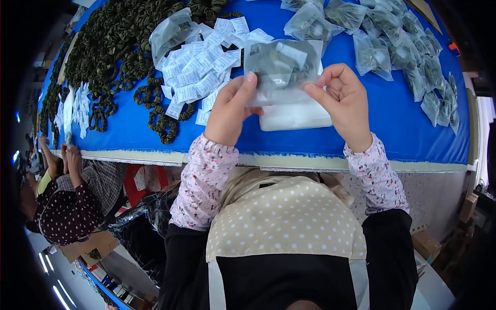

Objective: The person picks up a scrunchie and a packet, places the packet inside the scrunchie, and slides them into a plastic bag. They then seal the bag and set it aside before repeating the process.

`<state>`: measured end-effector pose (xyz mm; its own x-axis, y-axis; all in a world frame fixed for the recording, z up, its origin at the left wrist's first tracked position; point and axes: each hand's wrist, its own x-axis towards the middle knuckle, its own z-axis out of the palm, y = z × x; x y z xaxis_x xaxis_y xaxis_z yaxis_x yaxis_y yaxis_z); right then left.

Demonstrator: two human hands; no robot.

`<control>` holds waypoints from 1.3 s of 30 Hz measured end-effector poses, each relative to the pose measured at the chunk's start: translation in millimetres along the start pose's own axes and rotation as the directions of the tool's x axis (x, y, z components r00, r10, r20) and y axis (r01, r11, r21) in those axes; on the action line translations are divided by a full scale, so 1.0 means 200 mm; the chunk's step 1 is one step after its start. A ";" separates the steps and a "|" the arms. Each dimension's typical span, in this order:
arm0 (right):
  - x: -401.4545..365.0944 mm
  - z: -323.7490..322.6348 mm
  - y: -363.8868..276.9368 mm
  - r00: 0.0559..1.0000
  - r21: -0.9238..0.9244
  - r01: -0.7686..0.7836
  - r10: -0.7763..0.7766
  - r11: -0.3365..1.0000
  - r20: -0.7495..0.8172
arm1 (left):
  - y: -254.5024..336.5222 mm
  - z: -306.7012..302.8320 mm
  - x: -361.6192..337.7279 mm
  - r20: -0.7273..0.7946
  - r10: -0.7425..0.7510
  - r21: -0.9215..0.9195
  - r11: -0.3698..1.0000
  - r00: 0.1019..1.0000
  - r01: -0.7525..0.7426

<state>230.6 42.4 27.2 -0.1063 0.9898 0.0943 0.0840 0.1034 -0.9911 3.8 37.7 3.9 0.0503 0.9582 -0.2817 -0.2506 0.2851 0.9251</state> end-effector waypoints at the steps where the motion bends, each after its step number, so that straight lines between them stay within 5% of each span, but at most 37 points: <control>1: -0.02 0.00 0.00 1.000 0.026 -0.010 0.010 1.000 0.001 | 0.01 0.01 -0.02 0.014 -0.014 -0.092 0.996 1.000 0.015; 4: -0.07 0.00 0.01 0.999 0.105 -0.041 0.041 0.994 0.007 | 0.02 0.06 -0.09 0.061 -0.048 -0.361 0.930 0.997 0.067; 9: -0.11 0.06 -0.02 0.978 0.374 -0.182 0.206 0.910 -0.025 | 0.01 0.12 -0.16 0.017 0.083 -0.292 0.953 0.996 -0.074; 15: -0.15 0.01 0.06 0.982 0.269 -0.156 0.177 0.950 -0.057 | -0.02 0.07 -0.18 0.129 0.163 -0.244 0.961 0.978 -0.128; 20: -0.17 0.01 0.07 0.990 0.218 -0.124 0.134 0.968 -0.035 | -0.05 -0.02 -0.16 0.304 0.162 -0.477 0.879 0.939 0.003; 24: -0.17 0.00 0.05 0.972 0.200 -0.163 0.192 0.966 -0.136 | 0.04 -0.06 -0.13 0.270 0.079 -0.128 0.991 0.960 -0.045; 26: -0.13 -0.02 0.04 0.906 0.234 -0.085 0.173 0.968 -0.386 | 0.21 -0.11 -0.09 0.129 0.220 0.087 0.969 0.967 -0.232; 27: -0.09 -0.08 0.06 0.907 0.232 -0.085 0.172 0.969 -0.385 | 0.26 -0.19 -0.04 0.022 0.346 0.182 0.921 0.938 -0.344; 29: -0.04 -0.24 0.09 0.930 0.583 0.274 -0.057 0.765 -0.362 | 0.36 -0.41 0.09 -0.156 0.584 0.412 0.772 0.797 -0.485; 32: -0.04 -0.22 0.01 0.968 0.552 0.198 -0.073 0.810 -0.241 | 0.43 -0.85 0.30 -0.274 0.689 0.607 0.665 0.671 -0.435; 34: -0.05 -0.19 -0.03 0.990 0.507 0.126 -0.073 0.853 -0.123 | 0.45 -1.08 0.41 -0.347 0.697 0.872 0.487 0.628 -0.059; 39: -0.10 -0.08 -0.04 0.992 0.347 0.012 0.031 0.938 -0.119 | 0.40 -1.23 0.54 -0.318 0.620 0.946 0.152 0.718 0.287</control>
<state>247.3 23.0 34.1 0.0150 0.9972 0.0737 -0.2659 0.0750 -0.9611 -249.4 157.7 -15.5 -0.4264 0.8566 0.2905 0.8905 0.3413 0.3009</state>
